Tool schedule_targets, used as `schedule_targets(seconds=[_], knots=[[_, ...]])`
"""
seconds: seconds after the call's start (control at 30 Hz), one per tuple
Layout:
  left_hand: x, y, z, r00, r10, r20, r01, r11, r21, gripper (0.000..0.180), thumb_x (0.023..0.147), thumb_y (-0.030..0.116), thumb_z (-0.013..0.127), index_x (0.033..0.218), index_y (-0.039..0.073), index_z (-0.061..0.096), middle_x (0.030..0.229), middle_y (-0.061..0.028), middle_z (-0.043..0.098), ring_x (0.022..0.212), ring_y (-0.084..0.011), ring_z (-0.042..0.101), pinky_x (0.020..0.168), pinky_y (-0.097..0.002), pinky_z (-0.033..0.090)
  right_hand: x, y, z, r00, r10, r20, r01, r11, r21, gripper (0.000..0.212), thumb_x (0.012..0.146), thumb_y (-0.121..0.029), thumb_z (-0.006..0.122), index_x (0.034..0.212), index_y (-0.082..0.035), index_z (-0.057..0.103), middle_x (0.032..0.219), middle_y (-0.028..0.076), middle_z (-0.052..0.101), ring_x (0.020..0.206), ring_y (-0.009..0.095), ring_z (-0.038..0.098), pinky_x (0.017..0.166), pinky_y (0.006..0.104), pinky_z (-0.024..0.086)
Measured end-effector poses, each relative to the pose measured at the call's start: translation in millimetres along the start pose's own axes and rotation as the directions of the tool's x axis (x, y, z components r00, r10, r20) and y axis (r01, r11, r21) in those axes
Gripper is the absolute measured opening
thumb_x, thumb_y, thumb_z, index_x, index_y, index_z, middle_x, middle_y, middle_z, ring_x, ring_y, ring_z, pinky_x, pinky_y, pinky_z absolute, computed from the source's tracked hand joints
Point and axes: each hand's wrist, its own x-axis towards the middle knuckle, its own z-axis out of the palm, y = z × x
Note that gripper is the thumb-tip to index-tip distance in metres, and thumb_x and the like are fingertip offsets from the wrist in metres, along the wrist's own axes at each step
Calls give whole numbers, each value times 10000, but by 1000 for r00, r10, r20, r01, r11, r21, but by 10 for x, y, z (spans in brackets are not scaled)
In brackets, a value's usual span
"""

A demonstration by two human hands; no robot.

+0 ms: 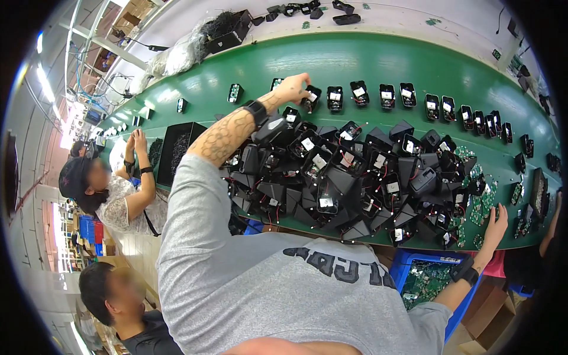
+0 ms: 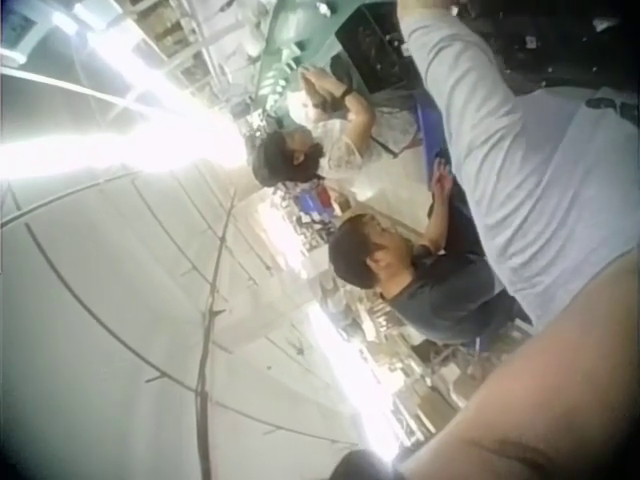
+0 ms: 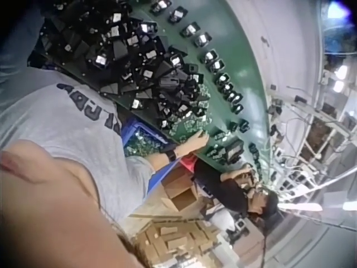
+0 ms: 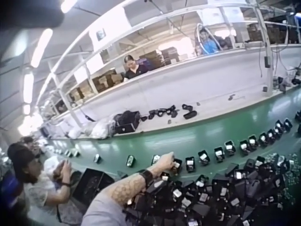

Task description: Assemble small circuit boards into black plastic housings on a production line.

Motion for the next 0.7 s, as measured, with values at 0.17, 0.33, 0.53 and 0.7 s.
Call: schedule_targets(seconds=[0.17, 0.33, 0.53, 0.7], knots=[[-525, 126, -595, 988, -153, -25, 107, 794, -599, 381, 858, 192, 640, 1195, 62, 520, 1021, -134, 635, 871, -210, 673, 685, -331, 572, 7, 39, -106, 995, 98, 27, -99, 994, 48, 369, 885, -238, 639, 1152, 16, 616, 1197, 167, 608, 1106, 317, 573, 950, 374, 426], [-1600, 427, -1183, 938, -145, -314, -255, 320, -912, 362, 938, 162, 521, 1289, 77, 485, 1124, -129, 588, 1037, -231, 631, 732, -334, 592, 16, -47, -217, 942, 325, 83, -328, 944, 28, 428, 851, -288, 683, 1163, -2, 619, 1214, 164, 604, 1115, 300, 573, 953, 369, 424], [-2583, 666, -506, 999, -18, -28, -33, -443, -896, 476, 948, 151, 475, 1404, 74, 361, 1343, -223, 463, 1224, -370, 503, 825, -380, 586, 21, -69, -420, 976, 220, -7, -213, 954, 209, 484, 864, -253, 672, 1256, 8, 558, 1268, 145, 582, 1186, 260, 540, 1005, 350, 395], [-2549, 1086, 73, 994, 21, -104, -93, -307, -947, 640, 931, 165, 544, 1475, 85, 216, 1359, -208, 458, 1262, -351, 475, 887, -448, 551, -220, -2094, -1222, 975, -98, -198, 221, 441, 870, 402, 935, -217, 529, 1288, -26, 524, 1358, 230, 470, 1237, 354, 491, 1050, 430, 374]])
